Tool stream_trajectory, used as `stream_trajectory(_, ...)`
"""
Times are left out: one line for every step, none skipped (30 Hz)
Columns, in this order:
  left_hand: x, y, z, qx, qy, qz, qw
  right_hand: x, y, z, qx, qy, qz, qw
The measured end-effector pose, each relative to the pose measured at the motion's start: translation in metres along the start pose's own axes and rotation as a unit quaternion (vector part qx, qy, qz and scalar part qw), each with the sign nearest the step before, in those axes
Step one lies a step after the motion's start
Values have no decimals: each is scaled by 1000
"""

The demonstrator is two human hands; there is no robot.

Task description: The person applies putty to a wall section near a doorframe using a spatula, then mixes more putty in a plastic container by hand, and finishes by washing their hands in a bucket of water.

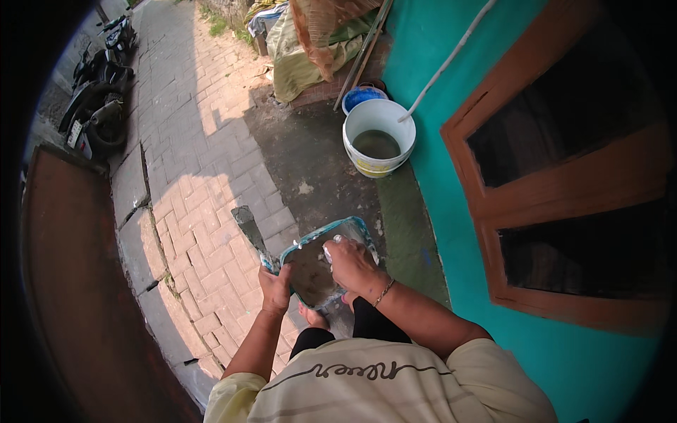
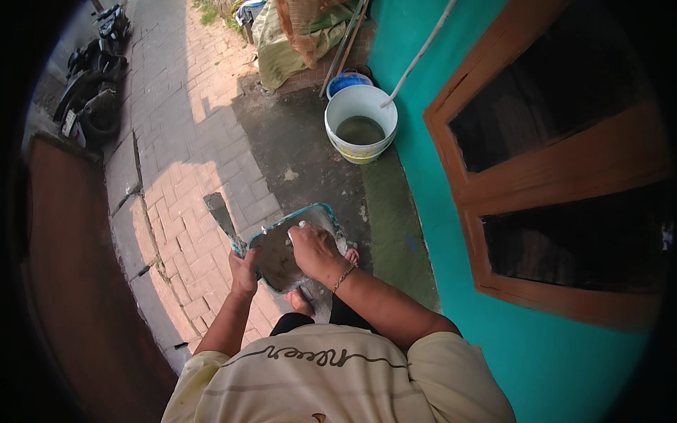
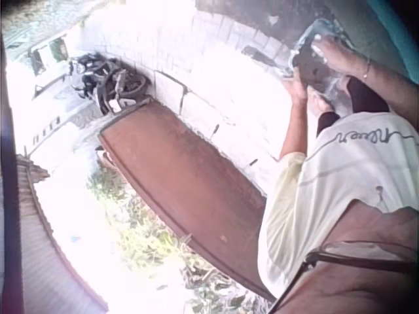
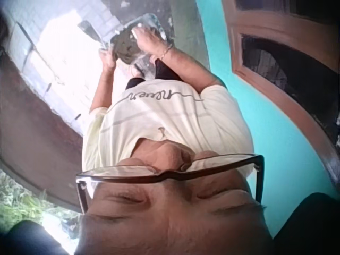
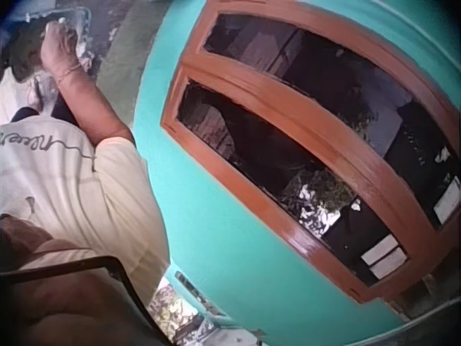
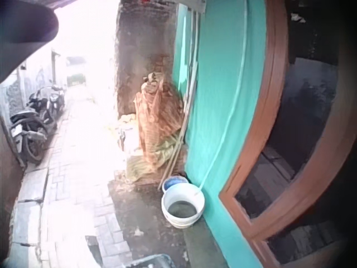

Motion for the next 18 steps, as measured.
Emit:
stream_trajectory(-5,-23,-5,12,-23,-2,1000,1,-16,13,9,21,-25,999)
stream_trajectory(-12,-45,-13,22,-14,-11,1000,0,-31,30,19,42,-50,998)
stream_trajectory(-19,-65,-19,31,-4,-18,999,0,-46,46,30,62,-74,995)
stream_trajectory(-27,-82,-25,40,5,-24,999,0,-59,60,42,83,-99,991)
stream_trajectory(-39,-87,-23,26,15,-27,999,-5,-71,74,-34,30,-197,979)
stream_trajectory(-50,-107,-31,34,25,-19,999,13,-88,77,-50,-2,-209,977)
stream_trajectory(-59,-130,-43,43,34,-11,998,11,-117,98,-6,-6,-187,982)
stream_trajectory(-66,-143,-52,62,42,-6,997,14,-136,110,30,-12,-170,985)
stream_trajectory(-71,-156,-59,71,45,-13,996,10,-141,119,42,0,-189,981)
stream_trajectory(-75,-161,-67,96,43,-5,994,5,-143,126,55,12,-208,977)
stream_trajectory(-83,-169,-68,116,41,4,992,5,-152,131,72,25,-225,972)
stream_trajectory(-90,-178,-70,136,39,13,990,6,-164,141,42,-33,-247,967)
stream_trajectory(-95,-191,-72,136,39,19,990,8,-177,151,12,-92,-268,959)
stream_trajectory(-93,-202,-81,137,53,16,989,9,-189,157,-18,-152,-289,945)
stream_trajectory(-87,-216,-91,137,66,11,988,11,-202,166,-50,-162,-297,940)
stream_trajectory(-81,-228,-102,137,79,5,987,12,-213,173,-64,-200,-291,933)
stream_trajectory(-85,-239,-103,143,87,9,986,12,-222,184,-82,-235,-284,926)
stream_trajectory(-89,-249,-102,150,94,12,984,11,-231,195,-101,-270,-276,917)
Point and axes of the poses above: each hand's wrist, its own y-axis away from the middle knuckle, its own x-axis out of the back of the hand, z = x × y, the point moved 5 cm from there along -y, towards the middle knuckle, and after that the axes turned 4 degrees about -x, right-handed, at the moved point
